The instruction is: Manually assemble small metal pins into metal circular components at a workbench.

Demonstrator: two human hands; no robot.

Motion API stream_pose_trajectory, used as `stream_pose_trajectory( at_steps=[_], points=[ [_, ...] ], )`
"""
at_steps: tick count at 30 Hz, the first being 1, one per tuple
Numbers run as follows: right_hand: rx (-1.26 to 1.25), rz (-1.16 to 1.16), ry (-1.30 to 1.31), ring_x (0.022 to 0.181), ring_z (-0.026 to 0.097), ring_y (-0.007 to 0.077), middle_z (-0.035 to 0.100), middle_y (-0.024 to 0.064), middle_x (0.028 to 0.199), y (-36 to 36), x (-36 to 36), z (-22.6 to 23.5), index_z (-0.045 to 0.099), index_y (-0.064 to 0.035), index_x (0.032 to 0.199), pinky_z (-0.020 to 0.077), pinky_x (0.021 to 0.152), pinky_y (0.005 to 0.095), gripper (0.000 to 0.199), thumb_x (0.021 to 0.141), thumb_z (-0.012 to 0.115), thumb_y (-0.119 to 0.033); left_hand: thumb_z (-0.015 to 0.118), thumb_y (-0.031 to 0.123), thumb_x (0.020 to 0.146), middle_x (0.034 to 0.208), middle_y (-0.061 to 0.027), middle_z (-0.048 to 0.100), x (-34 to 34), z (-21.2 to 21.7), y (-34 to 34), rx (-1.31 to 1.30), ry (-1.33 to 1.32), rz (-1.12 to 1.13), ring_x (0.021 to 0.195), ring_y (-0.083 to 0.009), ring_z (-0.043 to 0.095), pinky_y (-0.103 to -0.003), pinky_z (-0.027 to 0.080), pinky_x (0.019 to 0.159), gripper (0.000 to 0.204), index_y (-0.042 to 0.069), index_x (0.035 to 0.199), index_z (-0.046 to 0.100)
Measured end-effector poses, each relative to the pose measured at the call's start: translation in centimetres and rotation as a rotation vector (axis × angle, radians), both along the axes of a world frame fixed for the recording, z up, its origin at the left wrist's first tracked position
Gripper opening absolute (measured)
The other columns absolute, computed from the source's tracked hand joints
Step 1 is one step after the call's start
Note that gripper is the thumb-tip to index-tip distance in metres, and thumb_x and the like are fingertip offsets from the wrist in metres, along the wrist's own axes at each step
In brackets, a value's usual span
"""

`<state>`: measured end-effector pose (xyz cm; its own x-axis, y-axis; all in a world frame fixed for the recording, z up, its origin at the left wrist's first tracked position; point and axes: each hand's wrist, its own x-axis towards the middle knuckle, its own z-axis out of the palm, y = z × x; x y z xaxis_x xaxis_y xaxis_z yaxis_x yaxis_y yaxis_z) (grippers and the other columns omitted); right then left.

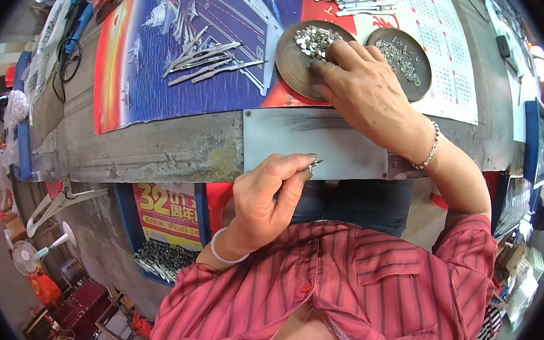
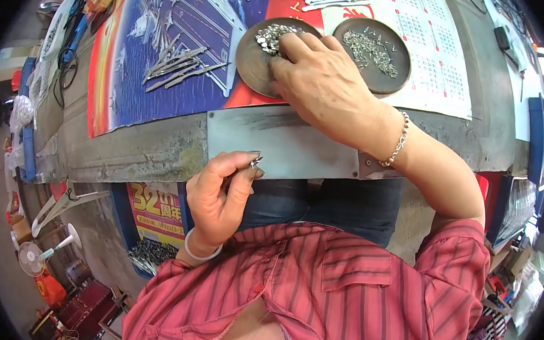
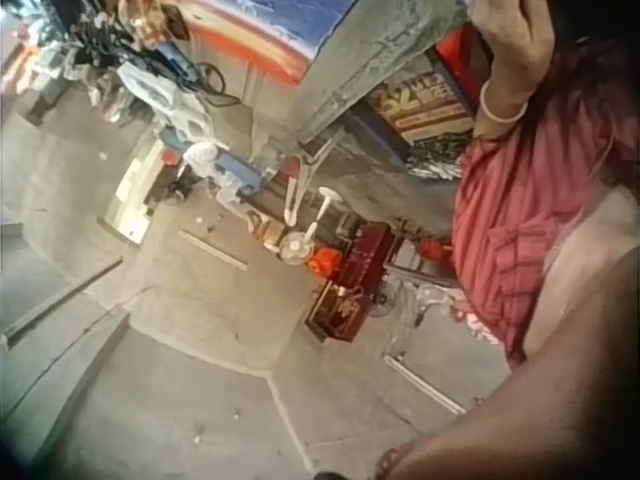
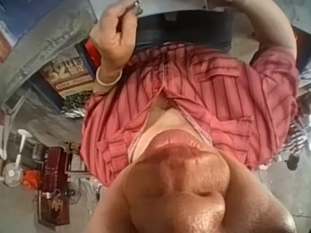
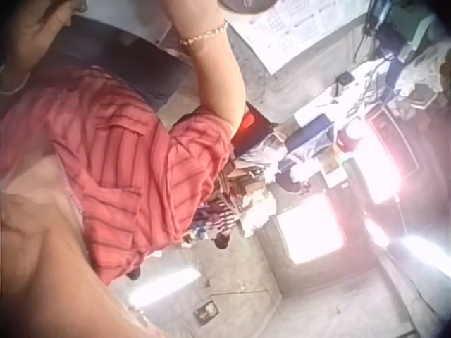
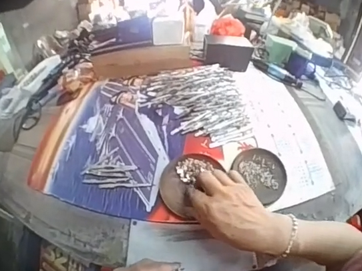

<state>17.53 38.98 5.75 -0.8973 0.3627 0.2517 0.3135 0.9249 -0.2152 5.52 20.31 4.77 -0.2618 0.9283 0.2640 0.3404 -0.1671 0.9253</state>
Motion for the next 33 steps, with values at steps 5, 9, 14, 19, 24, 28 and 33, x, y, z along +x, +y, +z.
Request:
stream_pose_trajectory(
  at_steps=[5, 9, 14, 19, 24, 28, 33],
  points=[
    [0.021, -0.043, -0.05, 0.09, 0.051, 0.0259, 0.05, 0.0092, 0.09, -0.4, -0.5, -0.2, 0.059, -0.0023, 0.096, 0.0393, 0.076, 0.0371, 0.02, 0.079, 0.062, -0.013, 0.056, -0.006, 0.086, 0.078, -0.0091, 0.064, -0.7, -0.5, -0.5, -0.007, 0.004, 0.007, 0.064, -0.0098, 0.06, -0.021, 0.046, 0.057, 0.018, -0.004, 0.103, 0.06],
    [-0.074, -0.057, -0.068, 0.09, 0.051, 0.0275, 0.05, 0.0102, 0.09, -0.8, -0.1, 0.1, 0.058, -0.0017, 0.093, 0.0388, 0.076, 0.0373, 0.018, 0.08, 0.062, -0.012, 0.056, -0.006, 0.086, 0.081, -0.0094, 0.065, -1.0, -0.8, -0.6, -0.02, -0.012, -0.006, 0.066, -0.0107, 0.061, -0.021, 0.047, 0.059, 0.018, -0.004, 0.103, 0.06],
    [-0.17, -0.023, -0.077, 0.087, 0.051, 0.0283, 0.049, 0.0112, 0.089, -1.2, 0.2, 1.0, 0.055, -0.0024, 0.088, 0.0375, 0.077, 0.0372, 0.014, 0.078, 0.062, -0.011, 0.056, -0.006, 0.086, 0.082, -0.0094, 0.065, -1.1, -0.8, -0.3, 0.014, -0.012, -0.008, 0.067, -0.0109, 0.062, -0.021, 0.047, 0.06, 0.017, -0.004, 0.103, 0.06],
    [-0.143, -0.002, -0.056, 0.084, 0.05, 0.0283, 0.049, 0.0101, 0.087, -1.6, 0.7, 0.7, 0.053, -0.0037, 0.085, 0.0372, 0.076, 0.0369, 0.014, 0.076, 0.063, -0.009, 0.056, -0.006, 0.086, 0.082, -0.0096, 0.065, -1.0, -0.4, -0.4, -0.003, -0.033, 0.001, 0.065, -0.0092, 0.06, -0.02, 0.047, 0.059, 0.017, -0.004, 0.103, 0.06],
    [-0.076, -0.019, 0.002, 0.078, 0.05, 0.0279, 0.051, 0.0088, 0.084, -2.0, 1.5, 1.1, 0.052, -0.0046, 0.084, 0.0383, 0.073, 0.0367, 0.016, 0.074, 0.065, -0.006, 0.057, -0.005, 0.086, 0.08, -0.01, 0.064, -0.6, -0.2, -0.9, -0.005, -0.069, -0.002, 0.062, -0.0111, 0.059, -0.021, 0.046, 0.056, 0.018, -0.004, 0.103, 0.059],
    [-0.451, 0.005, 0.228, 0.071, 0.054, 0.0293, 0.056, 0.0092, 0.074, -4.7, 3.4, 3.1, 0.053, -0.0041, 0.082, 0.0422, 0.066, 0.0378, 0.013, 0.077, 0.065, -0.006, 0.056, -0.004, 0.088, 0.083, -0.0081, 0.064, 0.1, 0.0, -1.7, -0.143, -0.354, 0.013, 0.065, -0.0081, 0.056, -0.02, 0.045, 0.058, 0.02, -0.004, 0.108, 0.058],
    [-0.839, -0.027, 0.411, 0.071, 0.061, 0.0237, 0.059, 0.0104, 0.076, -7.9, 5.4, 1.8, 0.054, 0.0001, 0.08, 0.0478, 0.065, 0.0298, 0.013, 0.073, 0.064, 0.006, 0.052, 0.0, 0.093, 0.092, -0.005, 0.062, 1.3, -0.5, -0.9, -0.199, -0.692, -0.07, 0.068, -0.0037, 0.049, -0.016, 0.041, 0.063, 0.023, -0.002, 0.115, 0.056]
  ],
)
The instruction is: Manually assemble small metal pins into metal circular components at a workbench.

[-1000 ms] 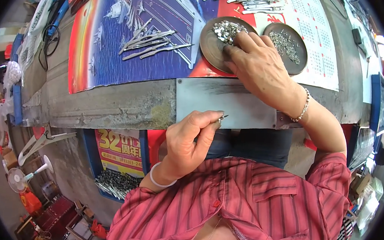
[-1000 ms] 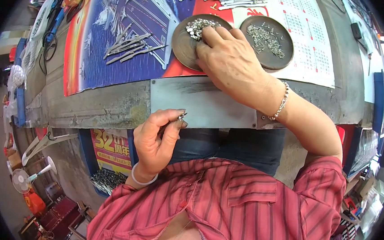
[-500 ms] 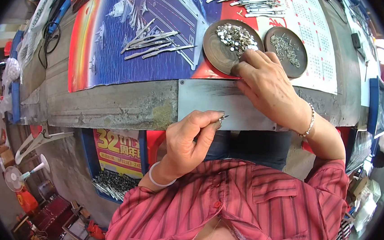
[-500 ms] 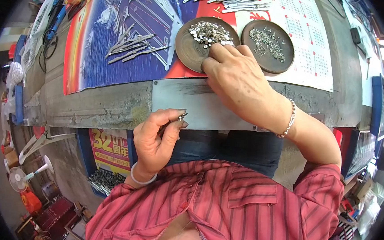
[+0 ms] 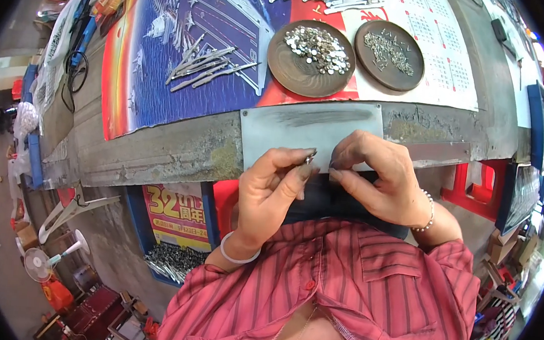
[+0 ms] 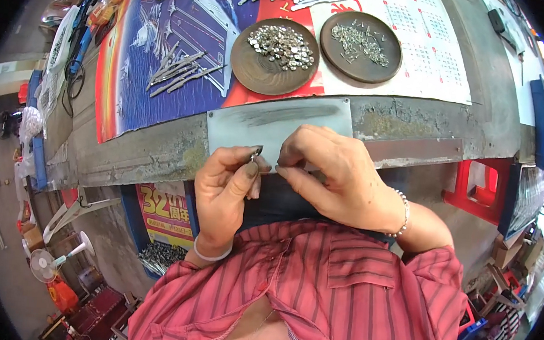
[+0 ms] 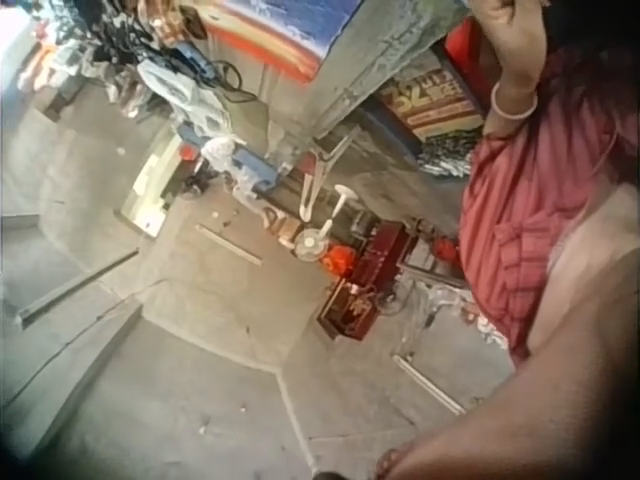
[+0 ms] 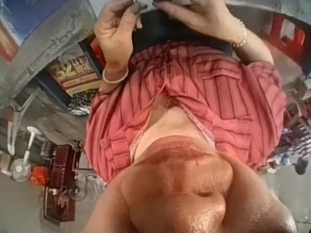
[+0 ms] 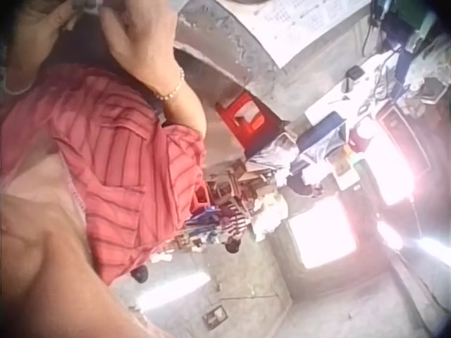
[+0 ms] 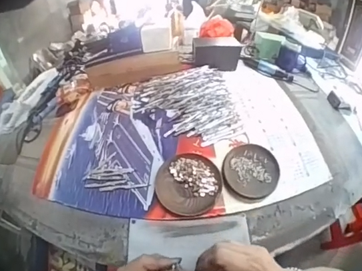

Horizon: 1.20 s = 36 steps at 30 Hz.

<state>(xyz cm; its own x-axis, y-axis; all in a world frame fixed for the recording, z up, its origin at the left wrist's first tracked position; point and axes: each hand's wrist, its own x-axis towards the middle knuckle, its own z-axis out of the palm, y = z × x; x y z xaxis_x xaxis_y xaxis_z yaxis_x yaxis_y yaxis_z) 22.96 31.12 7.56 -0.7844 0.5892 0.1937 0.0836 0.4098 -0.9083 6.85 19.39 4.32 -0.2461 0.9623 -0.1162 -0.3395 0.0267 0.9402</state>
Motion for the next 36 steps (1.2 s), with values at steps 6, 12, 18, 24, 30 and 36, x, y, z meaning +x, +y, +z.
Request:
stream_pose_trajectory(
  at_steps=[6, 12, 18, 24, 30, 36],
  points=[
    [-0.304, -0.261, 0.161, 0.075, 0.062, 0.0176, 0.061, 0.0096, 0.079, -2.3, 0.9, -1.2, 0.057, 0.0038, 0.085, 0.0498, 0.065, 0.0278, 0.013, 0.076, 0.065, 0.008, 0.049, 0.005, 0.096, 0.096, -0.0031, 0.059, 2.2, -0.1, 1.0, 0.015, -0.226, -0.066, 0.067, -0.0042, 0.045, -0.017, 0.038, 0.062, 0.026, 0.0, 0.121, 0.054],
    [-0.06, -0.204, 0.142, 0.069, 0.061, 0.0199, 0.06, 0.0086, 0.077, -1.8, 1.9, -2.0, 0.057, 0.0008, 0.085, 0.0484, 0.061, 0.029, 0.015, 0.075, 0.068, 0.003, 0.052, 0.006, 0.094, 0.092, -0.0005, 0.055, 3.7, 0.2, 1.1, -0.042, -0.206, -0.081, 0.068, -0.0054, 0.045, -0.018, 0.037, 0.061, 0.031, 0.001, 0.124, 0.052],
    [0.096, -0.228, 0.139, 0.067, 0.059, 0.0236, 0.057, 0.0086, 0.075, -1.6, 2.2, -2.1, 0.055, -0.0019, 0.082, 0.0462, 0.06, 0.0302, 0.018, 0.073, 0.07, 0.0, 0.052, 0.003, 0.093, 0.099, -0.0034, 0.057, 4.3, -0.4, 0.9, -0.005, -0.213, -0.114, 0.069, -0.0072, 0.047, -0.019, 0.038, 0.061, 0.031, 0.001, 0.123, 0.052],
    [-0.646, -0.096, 0.416, 0.076, 0.057, 0.0129, 0.057, 0.0058, 0.081, -1.2, 2.3, -3.0, 0.054, -0.0007, 0.082, 0.0495, 0.068, 0.0266, 0.017, 0.078, 0.07, -0.001, 0.05, -0.002, 0.092, 0.106, -0.0052, 0.053, 4.6, -0.5, 0.9, 0.133, -0.214, -0.144, 0.073, -0.0092, 0.047, -0.022, 0.039, 0.061, 0.028, 0.005, 0.119, 0.054],
    [-1.016, -0.006, 0.583, 0.078, 0.058, 0.0133, 0.056, 0.0075, 0.089, -1.4, 1.6, -3.8, 0.053, 0.001, 0.085, 0.0519, 0.066, 0.0246, 0.017, 0.079, 0.069, 0.0, 0.051, -0.006, 0.09, 0.104, -0.0072, 0.05, 4.9, 0.1, 0.9, 0.246, -0.094, -0.101, 0.072, -0.0093, 0.046, -0.021, 0.04, 0.059, 0.032, 0.004, 0.12, 0.052],
    [-0.521, -0.287, 0.572, 0.075, 0.06, 0.0146, 0.06, 0.0131, 0.091, -3.3, -0.2, -2.7, 0.056, 0.0048, 0.089, 0.0503, 0.059, 0.0239, 0.014, 0.082, 0.067, -0.001, 0.051, -0.005, 0.09, 0.105, -0.0082, 0.049, 4.9, -0.1, 1.0, 0.335, 0.161, 0.066, 0.07, -0.0095, 0.048, -0.022, 0.041, 0.058, 0.033, 0.005, 0.122, 0.051]
  ],
)
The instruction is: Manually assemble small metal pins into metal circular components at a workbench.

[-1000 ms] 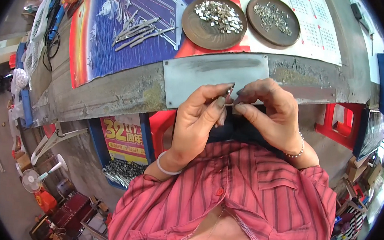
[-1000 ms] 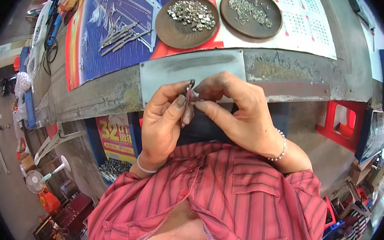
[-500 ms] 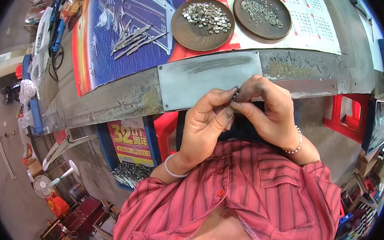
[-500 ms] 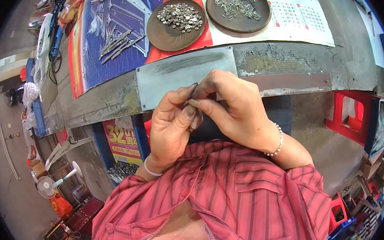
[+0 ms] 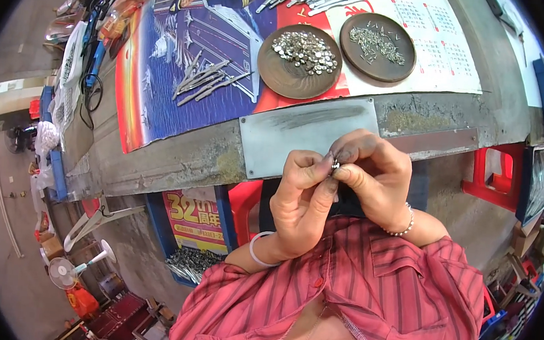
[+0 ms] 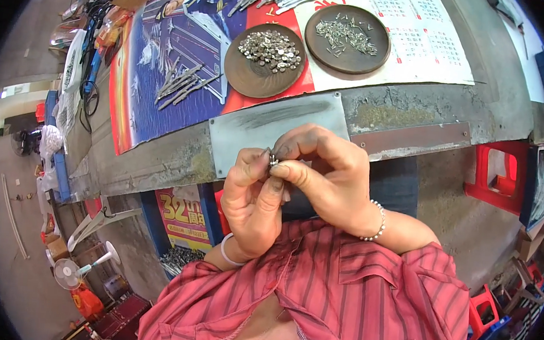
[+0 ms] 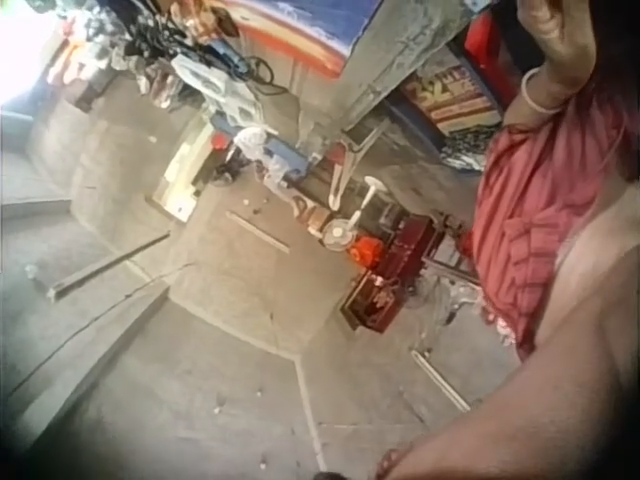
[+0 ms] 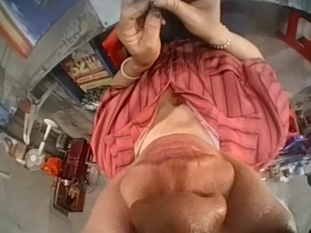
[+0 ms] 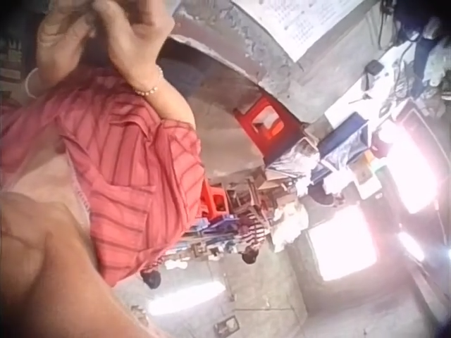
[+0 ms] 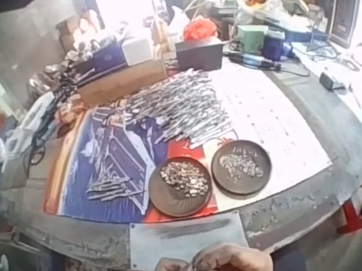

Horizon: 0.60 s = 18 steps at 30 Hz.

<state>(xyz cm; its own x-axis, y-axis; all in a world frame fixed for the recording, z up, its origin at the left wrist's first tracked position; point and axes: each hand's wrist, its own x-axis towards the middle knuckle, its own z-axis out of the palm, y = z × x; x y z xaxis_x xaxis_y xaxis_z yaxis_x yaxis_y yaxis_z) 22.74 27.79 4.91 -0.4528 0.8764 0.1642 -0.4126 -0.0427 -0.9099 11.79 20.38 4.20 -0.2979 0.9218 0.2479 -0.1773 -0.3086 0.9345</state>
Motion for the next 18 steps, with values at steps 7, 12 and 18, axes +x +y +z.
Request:
stream_pose_trajectory(
  at_steps=[7, 12, 18],
  points=[
    [0.186, -0.004, -0.039, 0.075, 0.063, 0.0187, 0.063, 0.0138, 0.084, 0.6, -0.3, 0.3, 0.059, 0.0045, 0.083, 0.05, 0.062, 0.0273, 0.012, 0.079, 0.069, 0.0, 0.051, -0.01, 0.088, 0.104, -0.0082, 0.045, 0.3, 0.1, -0.5, 0.04, -0.108, 0.023, 0.073, -0.0075, 0.048, -0.02, 0.043, 0.061, 0.033, 0.003, 0.118, 0.054],
    [0.484, -0.112, -0.307, 0.065, 0.063, 0.0204, 0.063, 0.0122, 0.076, 0.7, -0.5, 1.6, 0.06, 0.0006, 0.08, 0.0496, 0.057, 0.0276, 0.016, 0.071, 0.073, -0.001, 0.05, -0.009, 0.089, 0.106, -0.0078, 0.045, -0.1, 0.2, -0.8, 0.002, -0.171, -0.003, 0.071, -0.0059, 0.048, -0.018, 0.042, 0.058, 0.032, 0.002, 0.118, 0.053],
    [0.602, -0.135, -0.357, 0.063, 0.062, 0.0212, 0.062, 0.0111, 0.075, 1.0, -1.1, 1.1, 0.059, -0.0004, 0.077, 0.0481, 0.055, 0.0269, 0.017, 0.07, 0.074, -0.004, 0.049, -0.009, 0.09, 0.106, -0.0076, 0.045, -0.4, 0.2, -0.8, -0.02, -0.182, 0.004, 0.065, -0.0044, 0.047, -0.017, 0.04, 0.052, 0.031, 0.001, 0.118, 0.053]
  ],
)
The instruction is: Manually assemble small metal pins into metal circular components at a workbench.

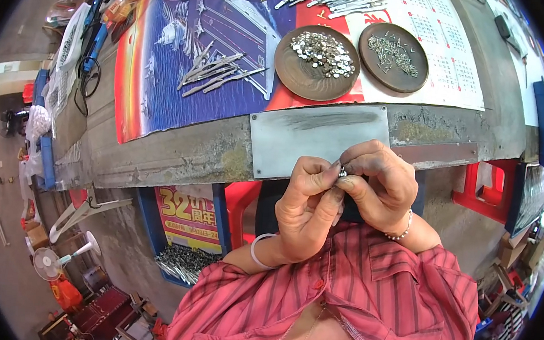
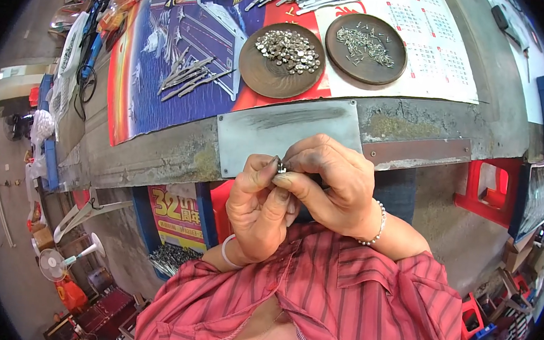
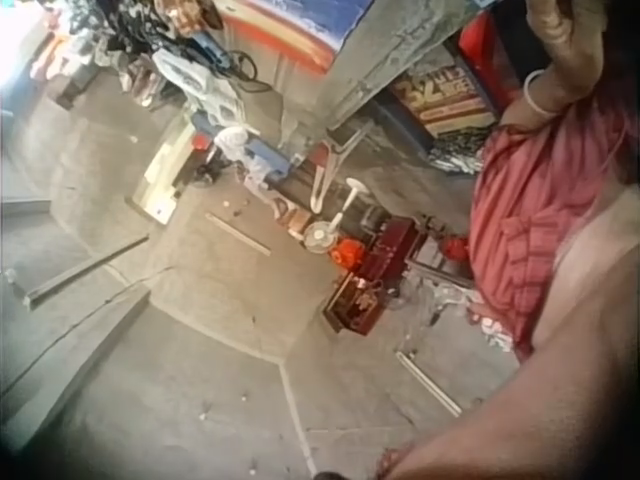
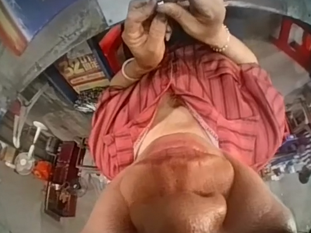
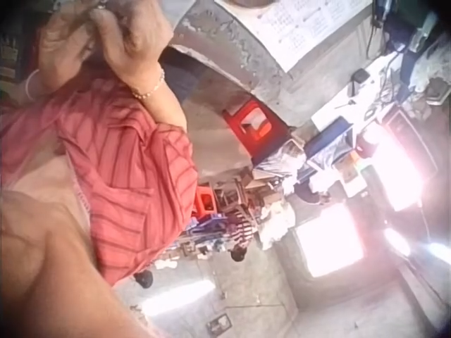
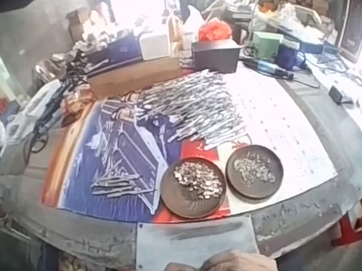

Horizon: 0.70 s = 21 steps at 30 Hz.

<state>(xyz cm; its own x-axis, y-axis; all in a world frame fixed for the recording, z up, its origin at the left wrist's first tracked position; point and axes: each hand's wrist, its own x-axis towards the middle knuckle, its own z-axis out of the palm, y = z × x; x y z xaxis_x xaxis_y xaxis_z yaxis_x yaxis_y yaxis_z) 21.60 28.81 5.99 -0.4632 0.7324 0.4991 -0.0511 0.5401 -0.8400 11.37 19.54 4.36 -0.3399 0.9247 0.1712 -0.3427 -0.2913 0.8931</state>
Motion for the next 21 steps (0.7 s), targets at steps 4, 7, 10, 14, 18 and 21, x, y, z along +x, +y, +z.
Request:
stream_pose_trajectory(
  at_steps=[4, 7, 10, 14, 18, 21],
  points=[
    [0.058, -0.055, -0.029, 0.059, 0.06, 0.0208, 0.061, 0.0108, 0.072, -0.2, -0.5, 0.1, 0.058, -0.0009, 0.075, 0.0466, 0.052, 0.0282, 0.015, 0.073, 0.072, -0.007, 0.049, -0.01, 0.089, 0.105, -0.0076, 0.044, -0.1, 0.1, 0.1, -0.008, -0.005, -0.007, 0.064, -0.0041, 0.047, -0.017, 0.039, 0.05, 0.031, 0.001, 0.118, 0.052],
    [0.134, -0.09, -0.073, 0.056, 0.057, 0.0213, 0.059, 0.0105, 0.07, -0.1, -0.8, -0.1, 0.056, -0.0013, 0.073, 0.0449, 0.049, 0.0294, 0.015, 0.077, 0.069, -0.009, 0.049, -0.01, 0.089, 0.104, -0.0073, 0.045, 0.0, -0.3, 0.1, -0.001, -0.029, -0.008, 0.064, -0.0038, 0.046, -0.017, 0.038, 0.051, 0.03, 0.0, 0.117, 0.053],
    [0.162, -0.061, -0.13, 0.052, 0.053, 0.024, 0.055, 0.0117, 0.066, 0.0, -0.6, -0.3, 0.052, -0.0005, 0.07, 0.0416, 0.047, 0.0307, 0.02, 0.084, 0.059, -0.014, 0.05, -0.01, 0.089, 0.104, -0.0073, 0.045, 0.1, -0.7, -0.2, -0.004, -0.024, -0.018, 0.069, -0.0049, 0.046, -0.016, 0.038, 0.055, 0.028, 0.0, 0.115, 0.055],
    [0.176, -0.001, -0.188, 0.047, 0.048, 0.0273, 0.049, 0.0127, 0.061, -0.4, -0.4, -1.2, 0.047, -0.0008, 0.066, 0.0361, 0.043, 0.0333, 0.031, 0.089, 0.048, -0.021, 0.055, -0.009, 0.086, 0.1, -0.009, 0.049, 0.1, -0.7, -0.6, -0.042, 0.023, 0.014, 0.08, -0.0105, 0.047, -0.019, 0.04, 0.067, 0.028, -0.001, 0.113, 0.058],
    [0.109, 0.135, -0.153, 0.046, 0.045, 0.027, 0.043, 0.0096, 0.059, -0.5, -0.2, -1.4, 0.048, -0.0033, 0.064, 0.0361, 0.043, 0.0361, 0.025, 0.082, 0.058, -0.017, 0.058, -0.009, 0.083, 0.093, -0.01, 0.052, -0.4, 0.0, -0.5, -0.057, 0.191, 0.057, 0.084, -0.0143, 0.048, -0.022, 0.04, 0.072, 0.028, -0.002, 0.11, 0.061],
    [-0.011, 0.226, -0.208, 0.054, 0.05, 0.0307, 0.046, 0.0114, 0.061, 0.0, 0.0, -1.1, 0.051, -0.0037, 0.067, 0.0396, 0.048, 0.0365, 0.025, 0.081, 0.061, -0.022, 0.057, -0.01, 0.083, 0.095, -0.0092, 0.051, -0.3, -0.5, -0.5, -0.118, 0.143, 0.061, 0.083, -0.0128, 0.047, -0.021, 0.04, 0.071, 0.029, -0.002, 0.11, 0.061]
  ],
)
